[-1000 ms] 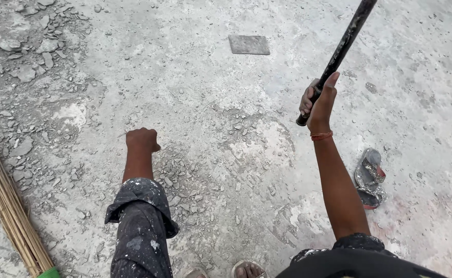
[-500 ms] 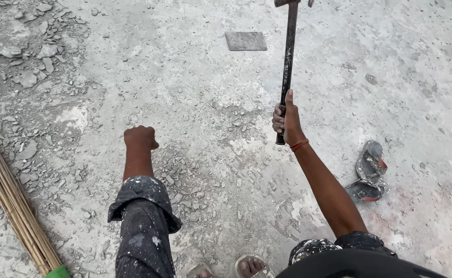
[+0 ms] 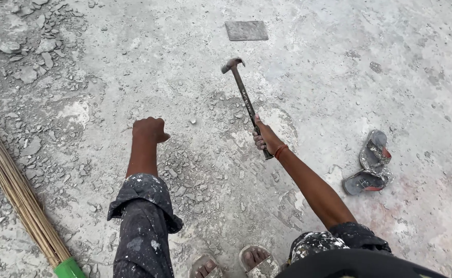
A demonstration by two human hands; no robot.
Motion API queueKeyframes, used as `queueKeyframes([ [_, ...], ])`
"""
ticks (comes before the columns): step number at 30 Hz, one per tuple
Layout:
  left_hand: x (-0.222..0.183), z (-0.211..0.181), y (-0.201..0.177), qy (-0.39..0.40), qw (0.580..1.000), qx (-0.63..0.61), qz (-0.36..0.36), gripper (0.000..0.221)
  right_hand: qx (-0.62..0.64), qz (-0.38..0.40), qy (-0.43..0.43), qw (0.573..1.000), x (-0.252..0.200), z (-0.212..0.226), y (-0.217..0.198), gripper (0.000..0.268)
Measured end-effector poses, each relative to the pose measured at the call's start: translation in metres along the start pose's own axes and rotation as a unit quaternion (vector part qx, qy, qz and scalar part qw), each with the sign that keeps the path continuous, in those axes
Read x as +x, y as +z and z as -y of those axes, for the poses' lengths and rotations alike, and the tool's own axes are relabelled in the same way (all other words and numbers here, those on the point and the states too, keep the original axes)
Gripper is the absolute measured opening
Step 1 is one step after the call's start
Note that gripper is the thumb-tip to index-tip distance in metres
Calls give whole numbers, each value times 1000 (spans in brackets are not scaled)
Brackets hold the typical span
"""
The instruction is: Using a hammer to break apart loose or cracked concrete on a rooftop.
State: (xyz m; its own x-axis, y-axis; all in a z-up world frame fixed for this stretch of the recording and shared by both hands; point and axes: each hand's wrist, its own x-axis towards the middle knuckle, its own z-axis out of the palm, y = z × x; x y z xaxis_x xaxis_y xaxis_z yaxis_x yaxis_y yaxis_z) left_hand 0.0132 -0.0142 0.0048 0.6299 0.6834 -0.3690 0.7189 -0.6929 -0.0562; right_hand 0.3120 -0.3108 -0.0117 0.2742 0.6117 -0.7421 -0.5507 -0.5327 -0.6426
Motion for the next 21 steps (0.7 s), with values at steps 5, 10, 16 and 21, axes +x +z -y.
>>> queueKeyframes([
  [5,7,26,24,-27,999,-14,11,44,-101,-179,-432,878,-116,120,15,69],
  [10,11,14,28,-19,999,3,36,44,19,-165,-573,803,-64,89,19,70],
  [16,-4,14,-4,-12,1000,3,4,42,-209,-248,-175,929,40,-48,-39,77],
  [21,-10,36,8,-30,999,-6,-14,45,-85,-124,-229,962,-76,63,-10,69],
])
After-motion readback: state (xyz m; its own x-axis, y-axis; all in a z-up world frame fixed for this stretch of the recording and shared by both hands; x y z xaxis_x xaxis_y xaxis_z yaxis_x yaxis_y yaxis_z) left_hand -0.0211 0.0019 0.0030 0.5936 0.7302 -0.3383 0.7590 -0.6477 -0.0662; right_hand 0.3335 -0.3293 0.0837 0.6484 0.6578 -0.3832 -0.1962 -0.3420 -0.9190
